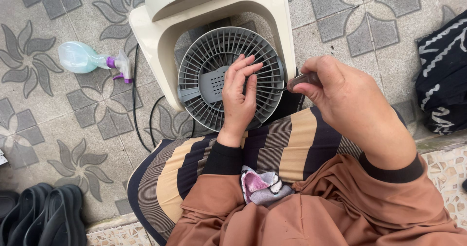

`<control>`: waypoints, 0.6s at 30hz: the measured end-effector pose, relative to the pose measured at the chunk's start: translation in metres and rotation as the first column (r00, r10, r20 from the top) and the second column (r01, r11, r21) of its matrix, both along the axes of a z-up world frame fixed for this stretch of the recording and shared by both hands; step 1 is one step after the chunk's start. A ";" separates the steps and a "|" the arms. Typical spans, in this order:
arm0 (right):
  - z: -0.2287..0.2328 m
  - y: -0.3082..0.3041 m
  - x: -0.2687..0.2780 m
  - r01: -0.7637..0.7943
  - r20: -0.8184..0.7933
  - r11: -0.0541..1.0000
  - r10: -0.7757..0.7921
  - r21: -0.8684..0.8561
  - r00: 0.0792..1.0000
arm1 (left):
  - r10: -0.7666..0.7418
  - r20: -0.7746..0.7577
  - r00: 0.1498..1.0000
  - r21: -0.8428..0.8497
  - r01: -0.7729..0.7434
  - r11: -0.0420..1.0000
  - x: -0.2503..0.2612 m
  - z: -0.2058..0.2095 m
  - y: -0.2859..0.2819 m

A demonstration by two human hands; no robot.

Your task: The person sits on the floor and uses a screwdriver to tighten screws on the front grill of a portable air cooler. They repeatedly adjust the grill and use the tool to secure it to the main body.

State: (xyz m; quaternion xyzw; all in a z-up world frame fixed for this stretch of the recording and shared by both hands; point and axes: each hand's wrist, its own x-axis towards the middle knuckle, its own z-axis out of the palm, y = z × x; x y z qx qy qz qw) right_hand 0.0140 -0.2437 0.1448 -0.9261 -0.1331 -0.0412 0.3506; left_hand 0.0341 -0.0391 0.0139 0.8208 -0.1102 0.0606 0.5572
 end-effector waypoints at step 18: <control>0.001 0.002 0.000 -0.002 -0.018 1.000 0.002 -0.005 1.000 | -0.009 0.030 1.000 0.031 0.008 0.999 0.001 -0.001 0.000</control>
